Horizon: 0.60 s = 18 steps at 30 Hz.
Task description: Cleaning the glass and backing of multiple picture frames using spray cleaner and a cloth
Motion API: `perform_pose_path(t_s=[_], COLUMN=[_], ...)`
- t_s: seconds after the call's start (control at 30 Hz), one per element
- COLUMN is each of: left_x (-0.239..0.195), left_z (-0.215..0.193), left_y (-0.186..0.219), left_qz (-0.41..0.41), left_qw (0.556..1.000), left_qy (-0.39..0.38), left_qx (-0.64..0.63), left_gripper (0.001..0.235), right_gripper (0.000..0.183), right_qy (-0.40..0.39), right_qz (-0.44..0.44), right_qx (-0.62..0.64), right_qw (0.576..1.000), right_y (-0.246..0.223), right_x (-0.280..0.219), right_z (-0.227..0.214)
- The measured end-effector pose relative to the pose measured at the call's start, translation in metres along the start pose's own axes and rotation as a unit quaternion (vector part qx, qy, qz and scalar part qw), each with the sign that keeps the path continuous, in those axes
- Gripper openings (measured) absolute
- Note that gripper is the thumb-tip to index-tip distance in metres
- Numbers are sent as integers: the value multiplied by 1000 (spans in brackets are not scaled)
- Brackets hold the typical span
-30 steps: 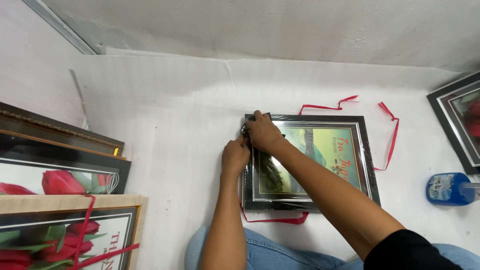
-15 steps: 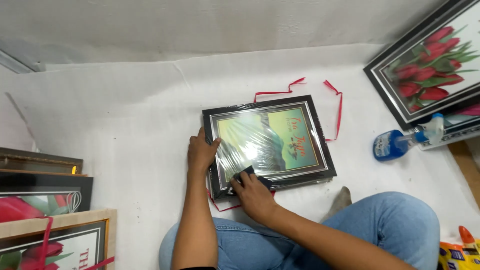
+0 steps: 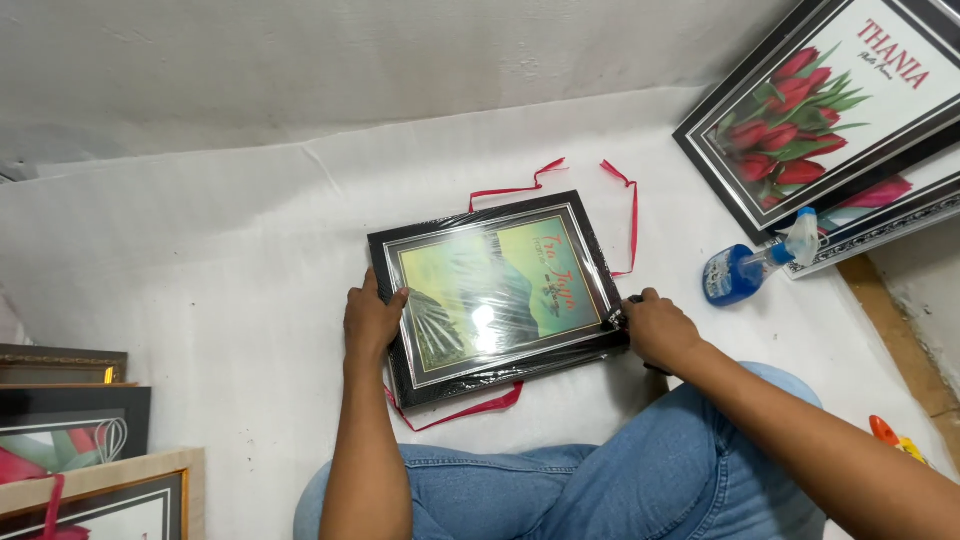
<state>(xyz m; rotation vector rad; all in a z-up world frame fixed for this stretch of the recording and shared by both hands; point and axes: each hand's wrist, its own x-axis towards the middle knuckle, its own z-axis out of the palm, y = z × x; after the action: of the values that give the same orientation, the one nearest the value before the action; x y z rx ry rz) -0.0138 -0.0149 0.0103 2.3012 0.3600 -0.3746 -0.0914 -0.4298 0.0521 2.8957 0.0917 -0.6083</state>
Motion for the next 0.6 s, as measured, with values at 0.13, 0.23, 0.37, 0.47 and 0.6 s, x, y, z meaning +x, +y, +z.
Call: perform_pose_path(t_s=[0.13, 0.23, 0.37, 0.47, 0.6], left_x=[3, -1, -1, 5, 1], left_z=[1, -3, -6, -4, -9], left_y=[-1, 2, 7, 2, 7], left_qz=[-9, -23, -26, -17, -29], left_qw=[1000, 999, 999, 999, 999], left_qy=[-8, -14, -16, -16, -18], left_qx=[19, 21, 24, 26, 25], left_gripper=[81, 81, 81, 80, 79], right_gripper=[24, 24, 38, 41, 43], right_qy=[-61, -105, 2, 80, 95], right_qz=[14, 28, 35, 24, 15], right_qx=[31, 26, 96, 130, 134], right_qw=[998, 994, 995, 988, 986], right_y=[7, 21, 9, 4, -2], right_x=[11, 29, 49, 92, 155], right_z=[9, 0, -91, -97, -82])
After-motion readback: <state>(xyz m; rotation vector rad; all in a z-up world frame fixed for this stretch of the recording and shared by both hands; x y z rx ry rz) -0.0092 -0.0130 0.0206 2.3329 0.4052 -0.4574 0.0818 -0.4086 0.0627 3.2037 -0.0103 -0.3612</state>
